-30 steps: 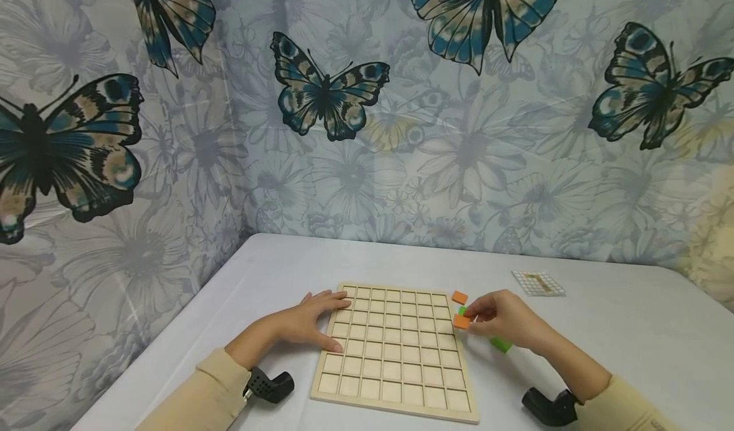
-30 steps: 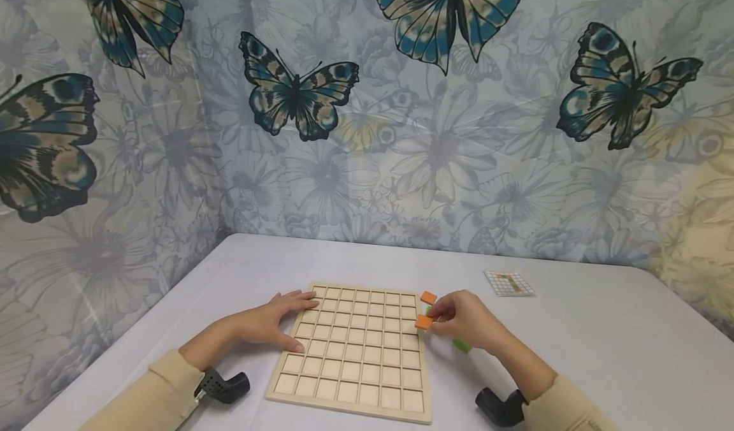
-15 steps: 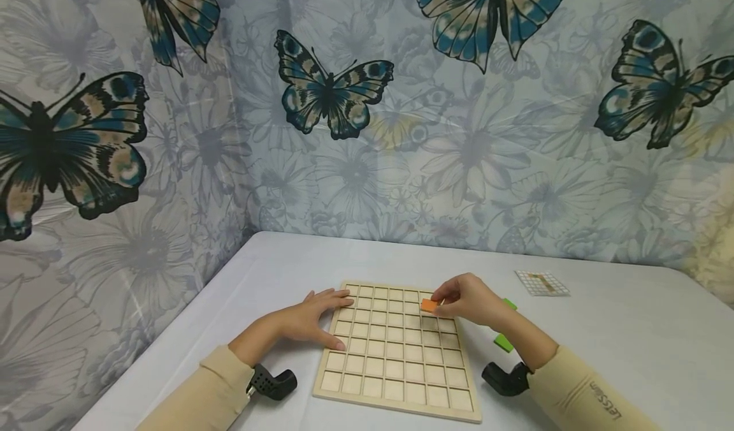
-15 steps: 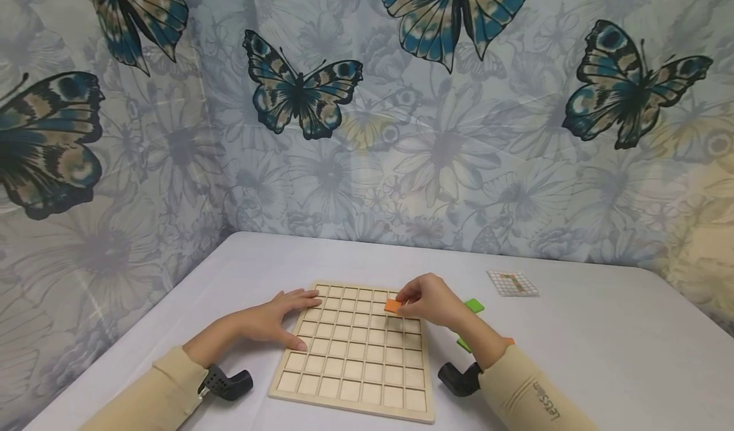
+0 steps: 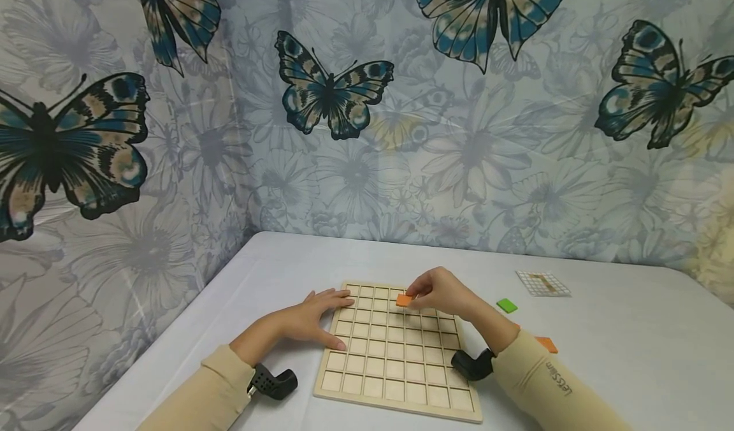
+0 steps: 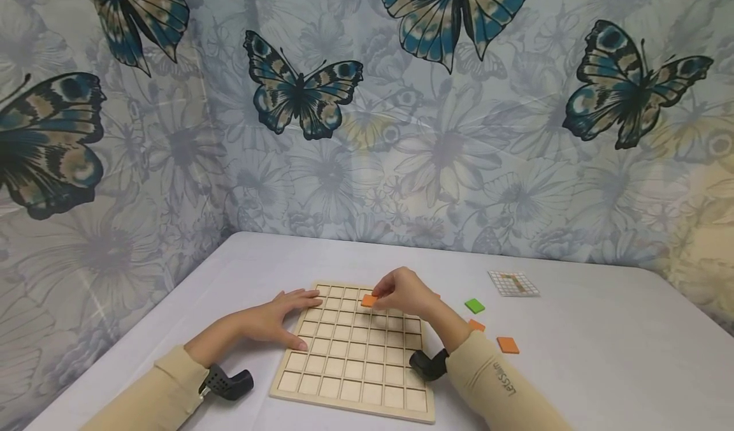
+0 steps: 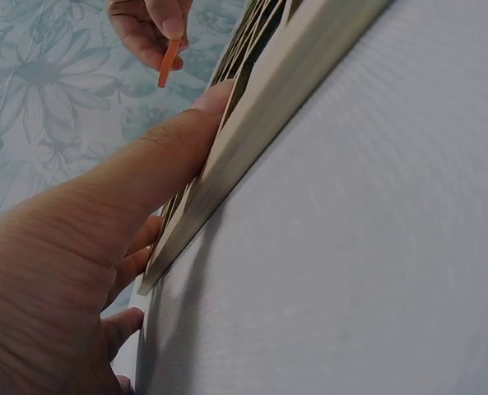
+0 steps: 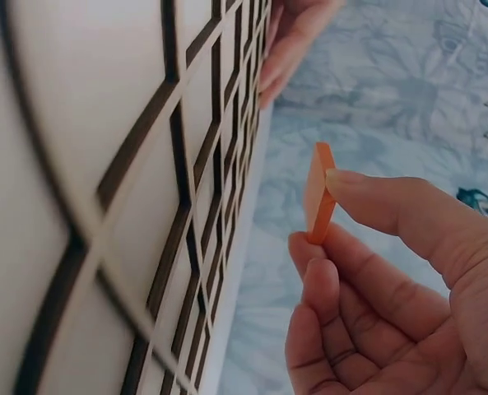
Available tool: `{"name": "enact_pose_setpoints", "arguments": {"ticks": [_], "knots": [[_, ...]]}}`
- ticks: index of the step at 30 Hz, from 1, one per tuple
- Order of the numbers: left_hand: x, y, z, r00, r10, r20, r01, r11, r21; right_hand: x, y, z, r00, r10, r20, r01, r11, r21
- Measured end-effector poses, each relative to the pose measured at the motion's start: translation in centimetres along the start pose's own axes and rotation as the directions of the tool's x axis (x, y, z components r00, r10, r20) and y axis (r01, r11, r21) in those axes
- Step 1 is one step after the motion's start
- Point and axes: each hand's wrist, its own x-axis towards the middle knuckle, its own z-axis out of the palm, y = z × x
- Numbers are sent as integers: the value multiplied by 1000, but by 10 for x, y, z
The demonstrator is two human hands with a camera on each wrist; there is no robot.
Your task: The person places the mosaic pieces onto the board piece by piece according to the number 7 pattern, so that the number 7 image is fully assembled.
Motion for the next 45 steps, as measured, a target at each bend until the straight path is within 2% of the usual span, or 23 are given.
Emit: {"name": "enact_pose_setpoints", "arguments": {"ticks": [6, 10, 20, 32, 45], "knots": [[0, 0, 0, 1000, -8, -2, 8, 1000, -3, 12, -7, 9, 1000, -5, 28, 4, 1000, 23], [0, 1, -1, 1000, -10, 5, 10, 1000, 0, 18, -11, 14, 1000, -1, 30, 1, 1000, 4], [1, 0, -1, 1000, 4, 4, -4, 1000, 4, 35, -13, 25, 998, 53, 27, -52, 998, -32], [0, 1, -1, 1000, -7, 5, 7, 1000, 12, 41, -12, 31, 996, 82, 25, -81, 995, -51], [0, 0, 0, 1000, 2, 4, -2, 1000, 15, 42, -8, 34, 998, 54, 45, -50, 995, -89]]}}
